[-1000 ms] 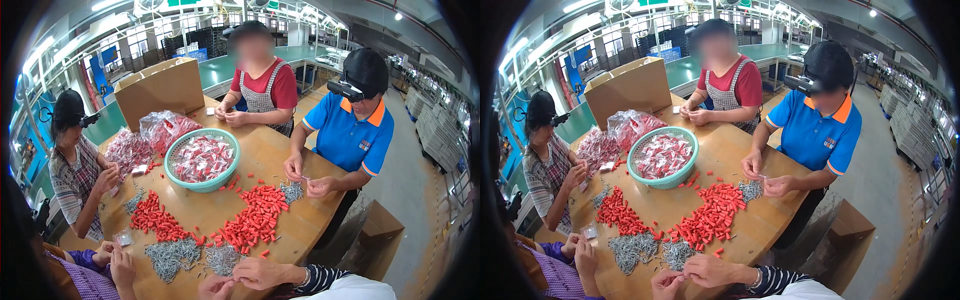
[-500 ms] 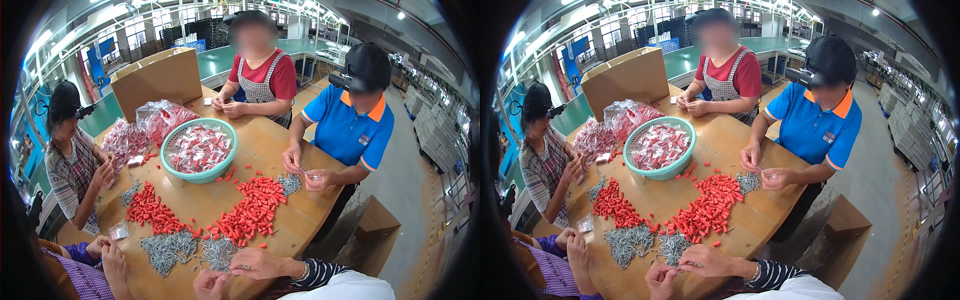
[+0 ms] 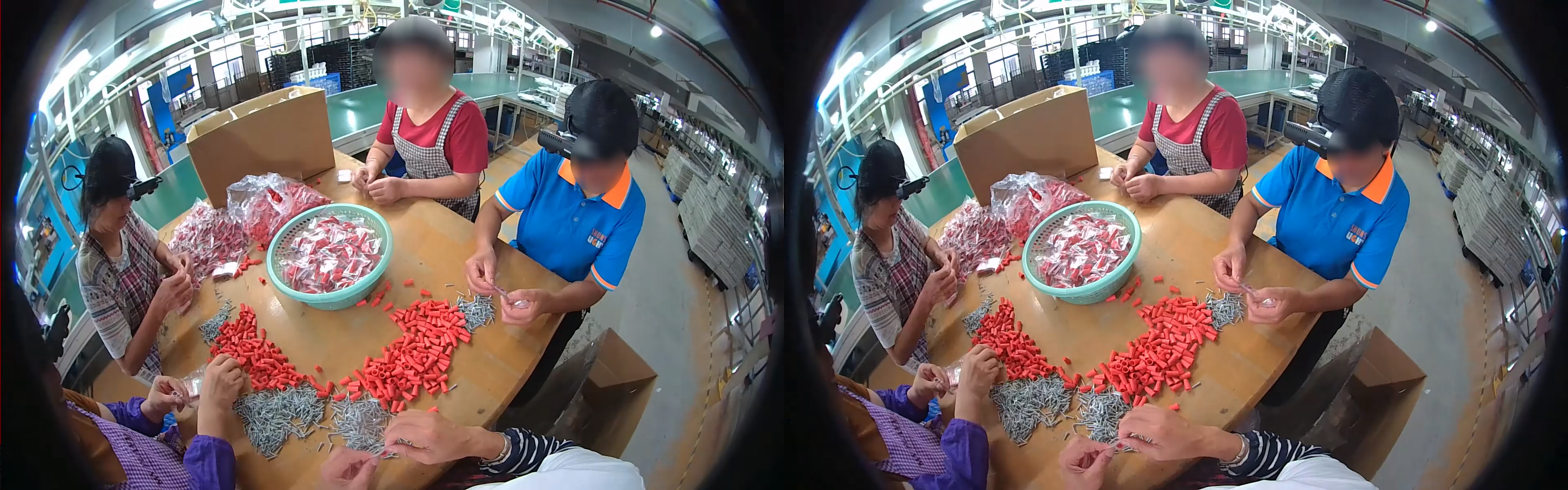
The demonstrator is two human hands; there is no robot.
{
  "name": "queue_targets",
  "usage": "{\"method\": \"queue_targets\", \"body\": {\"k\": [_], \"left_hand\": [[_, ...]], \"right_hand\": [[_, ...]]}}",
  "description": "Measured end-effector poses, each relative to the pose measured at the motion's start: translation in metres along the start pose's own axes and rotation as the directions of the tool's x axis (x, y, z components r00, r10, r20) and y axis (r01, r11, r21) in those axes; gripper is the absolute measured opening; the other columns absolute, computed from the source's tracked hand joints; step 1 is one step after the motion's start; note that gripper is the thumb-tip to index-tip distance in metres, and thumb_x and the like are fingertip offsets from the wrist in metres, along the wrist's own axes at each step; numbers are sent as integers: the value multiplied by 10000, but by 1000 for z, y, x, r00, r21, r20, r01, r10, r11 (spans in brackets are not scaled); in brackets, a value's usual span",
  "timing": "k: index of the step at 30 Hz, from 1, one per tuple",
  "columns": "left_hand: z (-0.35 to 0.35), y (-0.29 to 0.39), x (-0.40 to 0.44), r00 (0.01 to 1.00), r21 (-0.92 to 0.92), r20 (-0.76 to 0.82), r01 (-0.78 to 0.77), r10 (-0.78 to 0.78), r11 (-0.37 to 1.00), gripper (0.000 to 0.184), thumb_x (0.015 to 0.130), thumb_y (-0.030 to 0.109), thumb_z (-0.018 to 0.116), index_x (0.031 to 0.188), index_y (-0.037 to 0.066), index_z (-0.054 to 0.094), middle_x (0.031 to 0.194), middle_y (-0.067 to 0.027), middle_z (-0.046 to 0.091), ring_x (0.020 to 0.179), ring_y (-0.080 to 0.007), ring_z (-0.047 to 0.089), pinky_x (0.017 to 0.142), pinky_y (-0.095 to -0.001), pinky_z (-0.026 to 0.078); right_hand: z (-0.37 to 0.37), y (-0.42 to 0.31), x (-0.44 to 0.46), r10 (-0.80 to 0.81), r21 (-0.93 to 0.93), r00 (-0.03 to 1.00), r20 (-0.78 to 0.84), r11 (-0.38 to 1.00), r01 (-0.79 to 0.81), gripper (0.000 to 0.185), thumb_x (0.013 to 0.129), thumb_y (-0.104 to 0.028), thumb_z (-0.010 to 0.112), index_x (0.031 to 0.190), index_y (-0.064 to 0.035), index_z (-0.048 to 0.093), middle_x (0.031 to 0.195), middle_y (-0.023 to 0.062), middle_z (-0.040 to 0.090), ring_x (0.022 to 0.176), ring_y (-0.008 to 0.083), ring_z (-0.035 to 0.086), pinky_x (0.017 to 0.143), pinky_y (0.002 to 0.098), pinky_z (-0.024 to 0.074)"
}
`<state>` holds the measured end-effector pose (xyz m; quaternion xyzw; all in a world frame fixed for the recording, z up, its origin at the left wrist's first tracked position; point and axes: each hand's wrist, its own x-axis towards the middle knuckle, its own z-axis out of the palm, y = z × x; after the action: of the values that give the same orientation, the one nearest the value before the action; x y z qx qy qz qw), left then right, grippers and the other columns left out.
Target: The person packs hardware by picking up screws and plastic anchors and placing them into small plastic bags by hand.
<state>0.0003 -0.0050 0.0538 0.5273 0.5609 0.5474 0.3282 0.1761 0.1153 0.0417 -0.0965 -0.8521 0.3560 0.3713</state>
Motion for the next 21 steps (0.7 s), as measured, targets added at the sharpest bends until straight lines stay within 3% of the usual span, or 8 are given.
{"method": "queue_targets", "body": {"k": [6, 9, 12, 15, 16, 20, 21], "left_hand": [[4, -9, 0, 1000, -33, -31, -1, 0, 999, 43, 853, -5, 686, 884, 21, 702, 771, 12, 575, 636, -57, 465, 537, -217, 338], [0, 5, 1, 993, 57, 13, 113, -114, 992, 24, 856, 18, 692, 878, 21, 702, 759, -10, 575, 643, -84, 499, 548, -231, 372], [-7, -40, -10, 997, 130, -9, -80, 82, 988, 172, 734, 32, 787, 885, 33, 705, 716, -26, 586, 580, -96, 479, 506, -235, 346], [-1, -22, -7, 997, -5, -76, -6, 6, 1000, 81, 754, -10, 754, 811, 42, 728, 719, -13, 587, 580, -77, 449, 505, -229, 304], [-9, -32, -9, 996, 119, 10, -84, 83, 989, 207, 732, 27, 761, 935, 63, 740, 760, -68, 628, 604, -184, 575, 530, -280, 437], [2, -32, -3, 994, -22, -20, -112, 112, 993, 207, 814, 51, 719, 1016, 92, 730, 736, -51, 599, 593, -167, 532, 515, -294, 410], [-6, -16, 3, 991, 62, 49, -125, 122, 990, 196, 840, 91, 715, 1036, 105, 721, 737, -54, 576, 592, -167, 536, 517, -299, 413]], "right_hand": [[-3, -3, 3, -4, -83, 999, 43, 997, 7, 95, 843, -63, 650, 914, -48, 589, 914, 78, 611, 874, 261, 606, 775, 377, 474], [-5, -6, 7, 9, -64, 998, 69, 998, -4, 73, 862, -82, 622, 883, -51, 559, 878, 75, 572, 857, 269, 579, 775, 379, 443], [-3, -8, 8, -11, -69, 997, 79, 997, 16, 77, 858, -88, 626, 873, -53, 558, 879, 69, 563, 870, 263, 571, 782, 371, 436], [-5, -12, 15, -2, -46, 995, 104, 999, 6, 71, 851, -87, 636, 873, -49, 579, 889, 79, 591, 861, 260, 586, 764, 376, 445], [-7, -12, 17, 12, -87, 995, 95, 996, -4, 78, 837, -85, 651, 870, -50, 589, 885, 82, 603, 845, 261, 593, 749, 381, 448], [-14, -9, 29, 10, -148, 981, 196, 989, 20, 134, 759, -72, 719, 854, -59, 625, 855, 90, 656, 762, 267, 626, 692, 398, 471], [-15, -11, 34, 7, -190, 979, 205, 981, 33, 151, 735, -58, 726, 848, -65, 625, 846, 76, 660, 751, 269, 635, 688, 393, 487]]}}
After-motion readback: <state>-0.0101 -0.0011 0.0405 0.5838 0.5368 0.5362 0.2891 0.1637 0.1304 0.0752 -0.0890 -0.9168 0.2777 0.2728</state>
